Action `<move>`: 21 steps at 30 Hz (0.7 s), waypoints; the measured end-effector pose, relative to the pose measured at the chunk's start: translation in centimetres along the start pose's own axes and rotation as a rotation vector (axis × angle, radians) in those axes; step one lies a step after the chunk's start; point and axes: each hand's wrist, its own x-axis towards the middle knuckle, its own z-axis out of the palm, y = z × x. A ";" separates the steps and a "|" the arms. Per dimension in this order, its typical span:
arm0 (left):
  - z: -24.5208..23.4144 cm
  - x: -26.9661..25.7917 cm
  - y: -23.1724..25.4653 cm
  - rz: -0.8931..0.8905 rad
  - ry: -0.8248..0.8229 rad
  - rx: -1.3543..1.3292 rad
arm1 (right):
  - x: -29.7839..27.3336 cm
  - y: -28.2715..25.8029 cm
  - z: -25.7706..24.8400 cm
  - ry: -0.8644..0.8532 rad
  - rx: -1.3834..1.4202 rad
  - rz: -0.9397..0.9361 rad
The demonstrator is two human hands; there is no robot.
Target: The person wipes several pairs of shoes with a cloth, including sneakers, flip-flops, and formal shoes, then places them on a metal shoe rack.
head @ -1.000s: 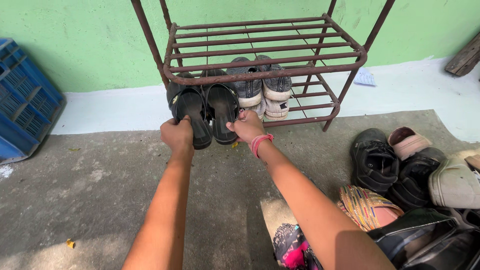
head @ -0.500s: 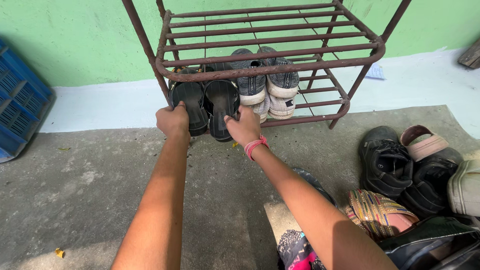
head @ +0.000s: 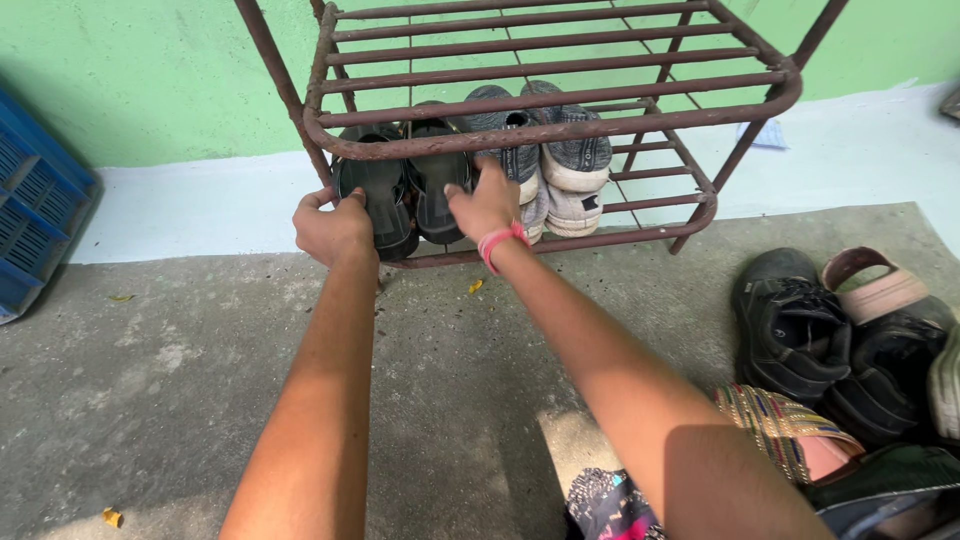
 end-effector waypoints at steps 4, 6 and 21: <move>0.3 -0.4 1.2 -0.078 0.023 0.102 | 2.8 -0.2 1.5 0.009 0.030 0.083; 0.9 -0.2 1.5 -0.052 0.032 0.118 | 3.4 -0.1 2.6 0.041 -0.010 0.108; -0.9 -2.4 -4.9 0.832 -0.084 0.017 | -1.5 1.1 0.9 -0.040 0.018 -0.465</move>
